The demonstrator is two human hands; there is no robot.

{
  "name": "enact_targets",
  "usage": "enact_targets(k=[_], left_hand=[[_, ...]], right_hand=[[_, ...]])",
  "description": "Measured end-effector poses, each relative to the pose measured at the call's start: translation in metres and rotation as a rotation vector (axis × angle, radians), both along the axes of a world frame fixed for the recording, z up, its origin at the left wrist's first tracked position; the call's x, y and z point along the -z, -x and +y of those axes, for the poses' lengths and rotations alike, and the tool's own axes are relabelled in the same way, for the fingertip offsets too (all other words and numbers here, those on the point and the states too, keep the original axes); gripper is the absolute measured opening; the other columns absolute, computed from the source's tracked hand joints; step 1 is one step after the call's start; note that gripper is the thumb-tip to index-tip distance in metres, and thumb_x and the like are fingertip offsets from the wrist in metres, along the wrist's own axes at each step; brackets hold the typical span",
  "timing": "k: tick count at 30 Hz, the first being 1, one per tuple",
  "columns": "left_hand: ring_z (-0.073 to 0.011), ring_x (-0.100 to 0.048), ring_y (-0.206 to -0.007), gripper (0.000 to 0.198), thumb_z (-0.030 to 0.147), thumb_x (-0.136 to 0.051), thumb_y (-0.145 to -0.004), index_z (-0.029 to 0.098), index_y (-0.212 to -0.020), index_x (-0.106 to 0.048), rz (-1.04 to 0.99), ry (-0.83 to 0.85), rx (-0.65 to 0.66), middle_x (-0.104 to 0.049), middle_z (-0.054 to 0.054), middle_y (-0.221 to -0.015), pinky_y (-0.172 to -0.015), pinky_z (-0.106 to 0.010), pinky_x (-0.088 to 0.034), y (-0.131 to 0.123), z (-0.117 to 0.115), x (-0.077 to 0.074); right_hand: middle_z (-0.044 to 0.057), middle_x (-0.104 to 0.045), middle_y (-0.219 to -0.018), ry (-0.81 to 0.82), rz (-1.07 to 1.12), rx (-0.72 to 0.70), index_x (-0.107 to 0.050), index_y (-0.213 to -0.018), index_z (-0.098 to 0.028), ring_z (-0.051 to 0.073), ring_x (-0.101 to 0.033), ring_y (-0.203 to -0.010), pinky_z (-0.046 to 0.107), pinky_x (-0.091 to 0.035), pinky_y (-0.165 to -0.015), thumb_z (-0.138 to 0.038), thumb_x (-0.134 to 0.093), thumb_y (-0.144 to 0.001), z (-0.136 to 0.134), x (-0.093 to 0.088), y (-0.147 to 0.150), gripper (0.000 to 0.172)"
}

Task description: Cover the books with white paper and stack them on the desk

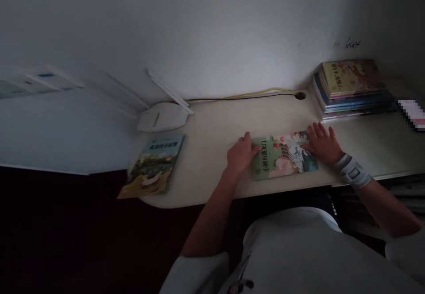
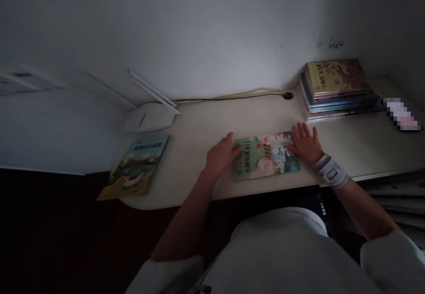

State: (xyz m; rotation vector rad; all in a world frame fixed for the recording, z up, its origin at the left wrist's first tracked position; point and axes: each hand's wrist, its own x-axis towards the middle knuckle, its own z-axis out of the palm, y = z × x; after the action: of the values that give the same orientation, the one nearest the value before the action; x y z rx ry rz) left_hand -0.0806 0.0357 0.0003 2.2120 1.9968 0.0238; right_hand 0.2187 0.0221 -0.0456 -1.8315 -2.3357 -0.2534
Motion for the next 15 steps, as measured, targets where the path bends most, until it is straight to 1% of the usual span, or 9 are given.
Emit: enact_targets(k=[1, 2, 4, 6, 8, 9, 11, 13, 15], left_hand=[[-0.0319, -0.056, -0.112, 0.057, 0.045, -0.046, -0.090, 0.013, -0.136, -0.038, 0.012, -0.085, 0.028, -0.058, -0.021, -0.122, -0.086, -0.041, -0.047, 0.000, -0.004, 0.000], [-0.0323, -0.049, -0.123, 0.056, 0.042, -0.044, -0.091, 0.013, -0.138, -0.037, 0.022, -0.165, 0.086, -0.051, -0.022, -0.133, -0.094, -0.043, -0.043, -0.004, -0.007, 0.000], [-0.0319, -0.029, -0.138, 0.058, 0.043, -0.039, -0.093, 0.011, -0.141, -0.035, 0.026, -0.243, 0.280, -0.035, -0.020, -0.148, -0.108, -0.047, -0.030, -0.019, -0.013, 0.005], [-0.0312, -0.017, -0.143, 0.063, 0.047, -0.034, -0.093, 0.009, -0.143, -0.032, 0.027, -0.193, 0.482, -0.025, -0.018, -0.153, -0.114, -0.050, -0.019, -0.038, -0.019, 0.014], [-0.0317, -0.013, -0.144, 0.068, 0.052, -0.031, -0.093, 0.007, -0.145, -0.029, 0.042, -0.095, 0.608, -0.025, -0.018, -0.154, -0.114, -0.054, -0.014, -0.053, -0.024, 0.024], [-0.0322, -0.013, -0.144, 0.071, 0.054, -0.031, -0.092, 0.007, -0.145, -0.028, 0.046, -0.059, 0.634, -0.025, -0.019, -0.153, -0.114, -0.055, -0.014, -0.057, -0.026, 0.029], [-0.0322, -0.014, -0.144, 0.076, 0.058, -0.030, -0.090, 0.007, -0.147, -0.025, 0.036, -0.037, 0.623, -0.025, -0.018, -0.153, -0.114, -0.056, -0.013, -0.057, -0.026, 0.035], [-0.0305, -0.016, -0.143, 0.076, 0.059, -0.026, -0.090, 0.009, -0.148, -0.022, 0.017, -0.051, 0.550, -0.024, -0.016, -0.154, -0.114, -0.053, -0.014, -0.047, -0.025, 0.038], [-0.0297, -0.018, -0.143, 0.073, 0.056, -0.023, -0.092, 0.009, -0.148, -0.022, 0.018, -0.051, 0.425, -0.023, -0.015, -0.155, -0.114, -0.053, -0.015, -0.032, -0.022, 0.039]], right_hand=[[0.026, -0.037, -0.145, -0.010, 0.017, -0.002, -0.038, -0.141, -0.005, 0.038, -0.034, -0.135, 0.061, -0.023, -0.106, -0.054, -0.038, -0.090, 0.004, -0.004, 0.004, 0.071], [0.026, -0.036, -0.146, -0.024, 0.035, -0.016, -0.037, -0.141, -0.004, 0.037, -0.032, -0.136, 0.059, -0.022, -0.107, -0.053, -0.037, -0.091, 0.006, -0.008, 0.010, 0.071], [0.024, -0.033, -0.148, -0.037, 0.065, -0.105, -0.034, -0.143, -0.004, 0.034, -0.030, -0.138, 0.056, -0.020, -0.110, -0.052, -0.034, -0.093, 0.003, -0.014, 0.026, 0.070], [0.021, -0.033, -0.149, 0.002, 0.076, -0.266, -0.032, -0.144, -0.005, 0.031, -0.027, -0.140, 0.053, -0.018, -0.112, -0.053, -0.029, -0.094, -0.005, -0.014, 0.046, 0.069], [0.020, -0.033, -0.149, 0.074, 0.078, -0.394, -0.032, -0.144, -0.005, 0.029, -0.027, -0.140, 0.050, -0.018, -0.113, -0.058, -0.027, -0.093, -0.015, -0.010, 0.062, 0.074], [0.020, -0.033, -0.149, 0.103, 0.076, -0.425, -0.031, -0.144, -0.004, 0.029, -0.028, -0.140, 0.050, -0.019, -0.113, -0.060, -0.026, -0.092, -0.018, -0.007, 0.067, 0.077], [0.020, -0.033, -0.149, 0.139, 0.061, -0.429, -0.031, -0.144, -0.003, 0.030, -0.028, -0.139, 0.050, -0.019, -0.113, -0.063, -0.025, -0.091, -0.022, -0.002, 0.068, 0.080], [0.019, -0.032, -0.150, 0.155, 0.039, -0.379, -0.033, -0.144, -0.003, 0.030, -0.027, -0.140, 0.050, -0.020, -0.112, -0.060, -0.025, -0.092, -0.021, 0.001, 0.061, 0.077], [0.018, -0.032, -0.150, 0.164, 0.029, -0.285, -0.033, -0.143, -0.005, 0.030, -0.027, -0.140, 0.049, -0.022, -0.111, -0.057, -0.026, -0.093, -0.019, 0.002, 0.047, 0.073]])
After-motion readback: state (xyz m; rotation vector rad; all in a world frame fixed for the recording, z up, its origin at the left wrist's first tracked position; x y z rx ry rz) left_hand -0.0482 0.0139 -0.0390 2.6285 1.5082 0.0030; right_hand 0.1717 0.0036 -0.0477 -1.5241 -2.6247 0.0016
